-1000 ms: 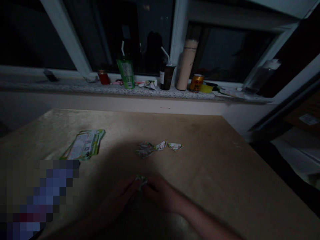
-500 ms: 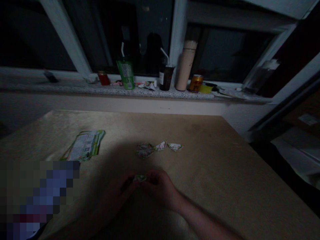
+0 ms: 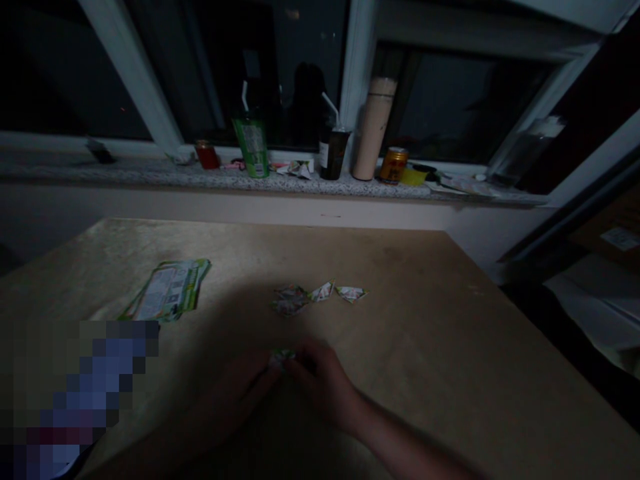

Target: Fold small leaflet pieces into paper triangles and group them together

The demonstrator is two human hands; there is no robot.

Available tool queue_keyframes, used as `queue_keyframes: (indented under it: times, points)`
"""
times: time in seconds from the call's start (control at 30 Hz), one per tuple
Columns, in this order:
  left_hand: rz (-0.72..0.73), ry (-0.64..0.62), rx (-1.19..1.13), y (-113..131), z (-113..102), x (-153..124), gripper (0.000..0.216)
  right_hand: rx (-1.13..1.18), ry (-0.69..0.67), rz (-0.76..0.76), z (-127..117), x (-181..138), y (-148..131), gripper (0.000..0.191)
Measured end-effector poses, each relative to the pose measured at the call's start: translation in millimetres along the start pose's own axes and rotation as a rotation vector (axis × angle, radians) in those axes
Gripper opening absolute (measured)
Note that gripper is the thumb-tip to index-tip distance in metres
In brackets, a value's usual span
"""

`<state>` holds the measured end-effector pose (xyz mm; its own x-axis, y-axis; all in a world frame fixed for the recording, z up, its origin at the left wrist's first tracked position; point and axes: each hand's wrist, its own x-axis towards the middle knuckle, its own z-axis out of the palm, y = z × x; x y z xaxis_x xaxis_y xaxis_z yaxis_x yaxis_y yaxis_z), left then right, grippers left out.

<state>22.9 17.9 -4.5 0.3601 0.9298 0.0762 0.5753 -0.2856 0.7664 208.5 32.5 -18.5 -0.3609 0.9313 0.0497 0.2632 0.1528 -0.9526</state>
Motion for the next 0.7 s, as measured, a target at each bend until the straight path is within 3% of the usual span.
queue_keyframes:
  times: [0.13,0.4,0.7]
  points:
    - [0.012,-0.055,0.006,-2,1,-1,0.024,0.013,-0.006,0.034,0,1,3,0.024]
    - [0.005,-0.088,0.013,-6,0,0,0.028,-0.067,-0.004,-0.05,-1,-2,2,0.029]
    - [0.088,-0.185,0.024,8,-6,-1,0.029,-0.188,-0.066,-0.156,1,-5,5,0.028]
